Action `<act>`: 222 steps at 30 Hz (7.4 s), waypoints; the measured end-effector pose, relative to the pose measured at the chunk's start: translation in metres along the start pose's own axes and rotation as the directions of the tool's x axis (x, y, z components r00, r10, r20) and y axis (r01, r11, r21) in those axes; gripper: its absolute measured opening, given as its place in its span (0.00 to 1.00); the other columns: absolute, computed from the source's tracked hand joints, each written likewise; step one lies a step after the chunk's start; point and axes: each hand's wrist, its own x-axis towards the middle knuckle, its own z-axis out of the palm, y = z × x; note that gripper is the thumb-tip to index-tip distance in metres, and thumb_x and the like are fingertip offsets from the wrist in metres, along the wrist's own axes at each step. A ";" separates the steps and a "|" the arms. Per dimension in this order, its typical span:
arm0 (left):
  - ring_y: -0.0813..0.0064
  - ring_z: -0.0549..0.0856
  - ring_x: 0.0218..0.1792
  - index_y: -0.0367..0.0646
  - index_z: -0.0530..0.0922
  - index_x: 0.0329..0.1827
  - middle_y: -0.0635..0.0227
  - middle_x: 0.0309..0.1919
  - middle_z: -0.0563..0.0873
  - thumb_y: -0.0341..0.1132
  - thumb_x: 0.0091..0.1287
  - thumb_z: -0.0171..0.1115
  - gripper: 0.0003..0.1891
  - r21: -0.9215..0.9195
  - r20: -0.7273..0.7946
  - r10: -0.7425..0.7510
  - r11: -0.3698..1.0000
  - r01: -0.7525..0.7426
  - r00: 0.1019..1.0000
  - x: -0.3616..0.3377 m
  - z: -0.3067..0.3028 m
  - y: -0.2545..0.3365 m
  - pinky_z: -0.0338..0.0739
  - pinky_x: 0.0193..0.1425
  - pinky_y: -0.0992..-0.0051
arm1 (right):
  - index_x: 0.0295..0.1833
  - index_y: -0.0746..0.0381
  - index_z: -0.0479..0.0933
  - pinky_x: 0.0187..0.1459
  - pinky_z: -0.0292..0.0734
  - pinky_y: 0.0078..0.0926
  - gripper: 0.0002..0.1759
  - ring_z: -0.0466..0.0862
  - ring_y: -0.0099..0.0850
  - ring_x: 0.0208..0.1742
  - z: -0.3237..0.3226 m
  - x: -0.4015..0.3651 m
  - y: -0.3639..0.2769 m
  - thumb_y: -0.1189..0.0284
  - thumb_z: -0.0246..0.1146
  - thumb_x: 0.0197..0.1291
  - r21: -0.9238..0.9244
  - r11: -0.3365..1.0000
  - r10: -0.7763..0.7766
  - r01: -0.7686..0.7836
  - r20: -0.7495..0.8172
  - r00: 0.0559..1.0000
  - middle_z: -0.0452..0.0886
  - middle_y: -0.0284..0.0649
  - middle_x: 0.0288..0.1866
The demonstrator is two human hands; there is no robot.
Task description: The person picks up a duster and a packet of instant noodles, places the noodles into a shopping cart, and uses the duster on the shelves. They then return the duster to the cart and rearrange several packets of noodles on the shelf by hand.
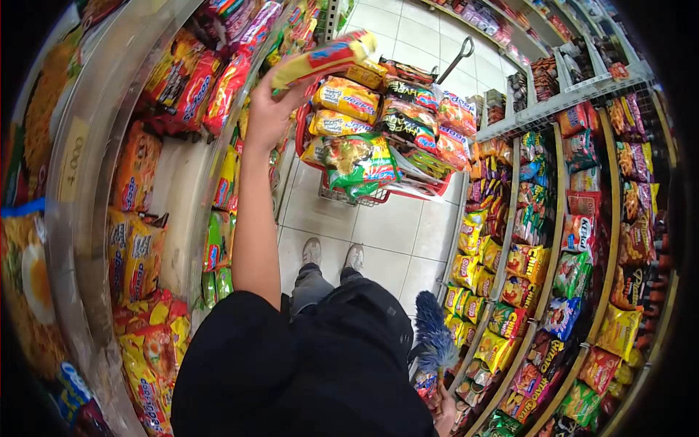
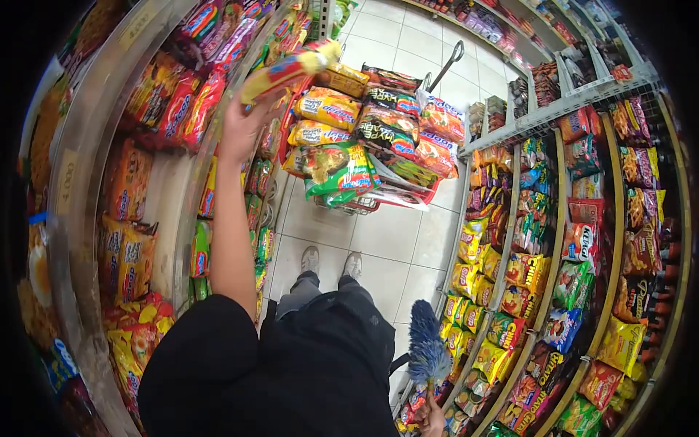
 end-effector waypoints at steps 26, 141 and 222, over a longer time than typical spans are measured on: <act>0.45 0.72 0.53 0.48 0.64 0.63 0.44 0.62 0.63 0.63 0.56 0.56 0.37 -0.558 0.816 -0.133 -0.436 0.706 0.562 -0.229 0.070 -0.086 0.72 0.54 0.46 | 0.28 0.66 0.72 0.31 0.69 0.22 0.08 0.75 0.26 0.28 0.006 0.065 -0.025 0.74 0.52 0.55 -0.652 0.666 -0.548 0.362 -0.098 0.831 0.75 0.37 0.24; 0.64 0.79 0.51 0.49 0.74 0.53 0.68 0.50 0.80 0.60 0.66 0.38 0.28 -0.629 -0.710 -0.337 0.698 -0.343 0.618 -0.448 0.104 -0.041 0.72 0.58 0.57 | 0.28 0.63 0.75 0.29 0.74 0.40 0.15 0.80 0.46 0.25 0.173 0.061 -0.233 0.62 0.65 0.52 0.112 -0.647 0.139 0.754 0.990 -0.028 0.79 0.46 0.21; 0.70 0.81 0.46 0.35 0.75 0.50 0.63 0.43 0.82 0.24 0.49 0.63 0.22 0.544 -0.473 -0.062 0.764 0.346 0.879 -0.444 0.157 -0.007 0.73 0.52 0.73 | 0.30 0.66 0.76 0.31 0.73 0.38 0.23 0.80 0.47 0.28 0.120 0.073 -0.264 0.53 0.60 0.55 -0.257 -0.548 -0.082 0.796 0.964 0.254 0.79 0.51 0.25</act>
